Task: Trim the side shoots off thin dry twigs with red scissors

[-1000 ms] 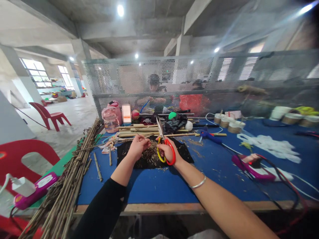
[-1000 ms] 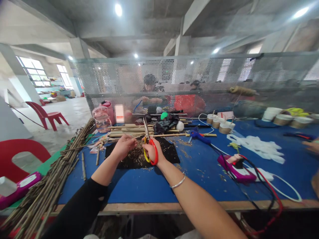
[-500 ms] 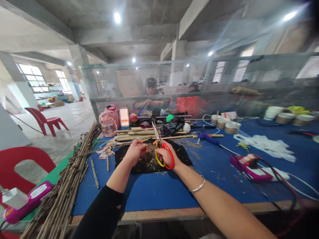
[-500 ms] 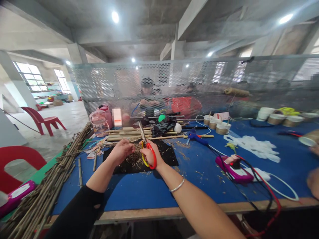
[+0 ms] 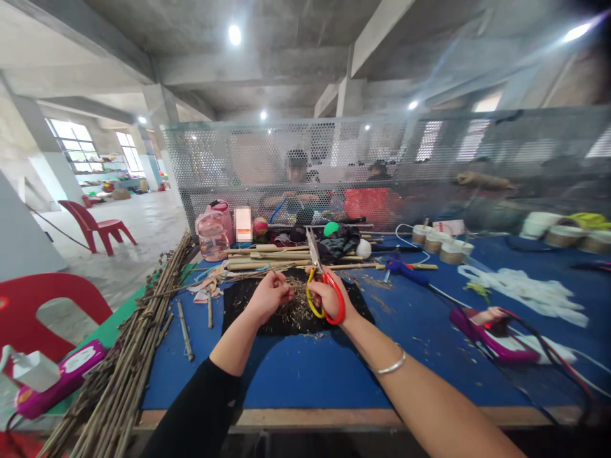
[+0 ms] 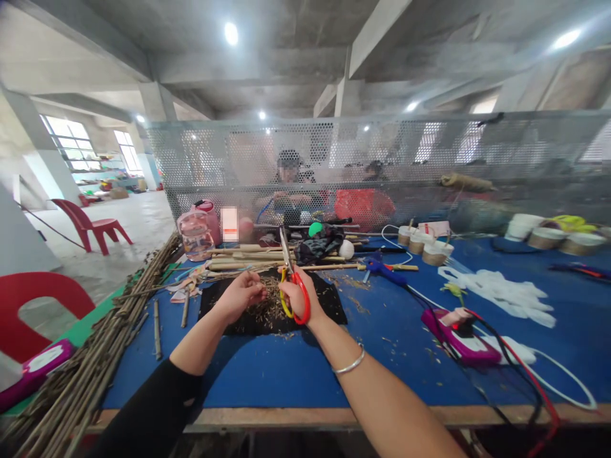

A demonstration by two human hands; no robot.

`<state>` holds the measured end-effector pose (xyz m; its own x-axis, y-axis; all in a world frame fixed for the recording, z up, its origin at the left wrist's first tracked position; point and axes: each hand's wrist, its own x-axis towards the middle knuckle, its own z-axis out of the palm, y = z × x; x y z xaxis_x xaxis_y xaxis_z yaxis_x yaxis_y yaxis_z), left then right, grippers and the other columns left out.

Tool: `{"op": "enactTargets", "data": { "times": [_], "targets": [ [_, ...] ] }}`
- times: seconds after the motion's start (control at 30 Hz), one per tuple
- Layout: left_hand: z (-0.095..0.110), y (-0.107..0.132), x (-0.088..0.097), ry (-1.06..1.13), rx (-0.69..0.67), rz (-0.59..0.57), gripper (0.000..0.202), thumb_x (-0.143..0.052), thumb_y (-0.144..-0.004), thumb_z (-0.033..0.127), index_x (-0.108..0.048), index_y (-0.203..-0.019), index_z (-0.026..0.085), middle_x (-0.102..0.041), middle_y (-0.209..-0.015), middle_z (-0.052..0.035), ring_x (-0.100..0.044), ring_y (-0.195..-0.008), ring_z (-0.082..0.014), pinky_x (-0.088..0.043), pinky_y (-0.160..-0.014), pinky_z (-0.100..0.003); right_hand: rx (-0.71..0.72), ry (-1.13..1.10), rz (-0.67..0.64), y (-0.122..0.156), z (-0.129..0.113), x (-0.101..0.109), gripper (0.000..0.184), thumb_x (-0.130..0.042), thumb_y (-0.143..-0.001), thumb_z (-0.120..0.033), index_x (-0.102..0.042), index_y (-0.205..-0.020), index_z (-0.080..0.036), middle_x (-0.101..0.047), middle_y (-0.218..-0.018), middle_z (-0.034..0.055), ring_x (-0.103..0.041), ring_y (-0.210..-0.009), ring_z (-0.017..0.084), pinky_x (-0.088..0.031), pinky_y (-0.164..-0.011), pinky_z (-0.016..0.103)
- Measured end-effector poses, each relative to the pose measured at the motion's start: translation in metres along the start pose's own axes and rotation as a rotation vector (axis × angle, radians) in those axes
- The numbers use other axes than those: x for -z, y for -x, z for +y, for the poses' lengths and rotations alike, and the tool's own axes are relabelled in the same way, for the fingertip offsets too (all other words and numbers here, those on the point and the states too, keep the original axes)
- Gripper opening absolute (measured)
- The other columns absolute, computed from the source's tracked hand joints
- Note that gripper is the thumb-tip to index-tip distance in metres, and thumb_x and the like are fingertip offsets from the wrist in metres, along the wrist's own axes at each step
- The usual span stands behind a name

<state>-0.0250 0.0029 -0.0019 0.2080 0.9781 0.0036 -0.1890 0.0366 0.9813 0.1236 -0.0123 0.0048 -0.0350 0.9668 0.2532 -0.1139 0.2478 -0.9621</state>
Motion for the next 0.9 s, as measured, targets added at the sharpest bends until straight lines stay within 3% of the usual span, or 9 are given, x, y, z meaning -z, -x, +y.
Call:
{"op": "enactTargets", "data": {
  "times": [0.13, 0.23, 0.33, 0.47, 0.57, 0.7, 0.8, 0.9],
  "targets": [
    [-0.005, 0.001, 0.001, -0.349, -0.151, 0.023, 0.017, -0.046, -0.080, 0.018, -0.046, -0.096, 0.017, -0.053, -0.061, 0.0031, -0.053, -0.053, -0.0108, -0.045, -0.057, -0.025, 0.005, 0.050, 0.008, -0.003, 0.004, 0.005, 0.030, -0.053, -0.063, -0.021, -0.051, -0.093, -0.020, -0.038, -0.043, -0.0106, -0.033, -0.034, 0.007, -0.025, -0.033, 0.019],
    [-0.006, 0.003, -0.001, -0.689, -0.337, 0.034, 0.025, -0.038, -0.085, 0.024, -0.054, -0.102, 0.017, -0.062, -0.077, -0.0048, -0.058, -0.071, -0.0161, -0.046, -0.071, -0.031, -0.007, 0.047, 0.009, -0.004, 0.006, 0.006, 0.030, -0.052, -0.062, -0.020, -0.050, -0.093, -0.021, -0.036, -0.042, -0.0108, -0.032, -0.033, 0.007, -0.024, -0.033, 0.020],
    [-0.007, 0.005, -0.002, -0.945, -0.497, -0.057, 0.029, -0.037, -0.086, 0.023, -0.061, -0.102, 0.017, -0.063, -0.099, -0.0093, -0.056, -0.094, -0.0191, -0.041, -0.086, -0.032, -0.002, 0.055, -0.018, -0.004, 0.007, 0.006, 0.029, -0.052, -0.062, -0.019, -0.050, -0.090, -0.021, -0.037, -0.042, -0.0106, -0.032, -0.033, 0.007, -0.024, -0.034, 0.020],
    [-0.009, 0.003, -0.001, -1.112, -0.615, -0.095, 0.031, -0.039, -0.086, 0.021, -0.063, -0.105, 0.018, -0.061, -0.104, -0.0095, -0.053, -0.098, -0.0196, -0.041, -0.087, -0.032, 0.002, 0.049, -0.014, -0.004, 0.006, 0.005, 0.028, -0.052, -0.061, -0.019, -0.050, -0.089, -0.021, -0.037, -0.042, -0.0108, -0.032, -0.033, 0.007, -0.025, -0.034, 0.020],
    [-0.007, 0.003, 0.000, -1.163, -0.690, -0.074, 0.030, -0.040, -0.085, 0.021, -0.065, -0.103, 0.019, -0.062, -0.102, -0.0089, -0.053, -0.096, -0.0199, -0.042, -0.085, -0.032, -0.019, 0.031, -0.015, -0.003, 0.004, 0.003, 0.029, -0.052, -0.062, -0.021, -0.049, -0.091, -0.021, -0.034, -0.040, -0.0114, -0.031, -0.032, 0.008, -0.026, -0.034, 0.020],
    [-0.002, 0.007, -0.001, -1.141, -0.656, -0.110, 0.029, -0.044, -0.082, 0.017, -0.066, -0.100, 0.020, -0.066, -0.090, -0.0072, -0.057, -0.083, -0.0180, -0.043, -0.076, -0.029, -0.032, -0.005, -0.032, -0.002, 0.002, 0.001, 0.025, -0.057, -0.066, -0.028, -0.048, -0.088, -0.022, -0.035, -0.042, -0.0111, -0.031, -0.033, 0.007, -0.027, -0.034, 0.020],
    [0.002, 0.010, -0.003, -0.983, -0.570, -0.034, 0.022, -0.050, -0.078, 0.017, -0.068, -0.090, 0.018, -0.067, -0.087, -0.0061, -0.058, -0.079, -0.0176, -0.042, -0.075, -0.028, -0.041, -0.044, -0.030, -0.003, 0.002, 0.001, 0.026, -0.055, -0.072, -0.043, -0.047, -0.085, -0.022, -0.039, -0.047, -0.0097, -0.031, -0.035, 0.007, -0.025, -0.035, 0.020],
    [0.003, 0.009, -0.006, -0.684, -0.387, 0.029, 0.020, -0.054, -0.076, 0.023, -0.067, -0.087, 0.014, -0.067, -0.078, -0.0052, -0.056, -0.069, -0.0149, -0.042, -0.067, -0.026, -0.022, -0.031, 0.011, -0.004, 0.002, 0.004, 0.031, -0.054, -0.073, -0.049, -0.047, -0.084, -0.021, -0.039, -0.048, -0.0092, -0.031, -0.035, 0.006, -0.025, -0.035, 0.020]
  ]
}}
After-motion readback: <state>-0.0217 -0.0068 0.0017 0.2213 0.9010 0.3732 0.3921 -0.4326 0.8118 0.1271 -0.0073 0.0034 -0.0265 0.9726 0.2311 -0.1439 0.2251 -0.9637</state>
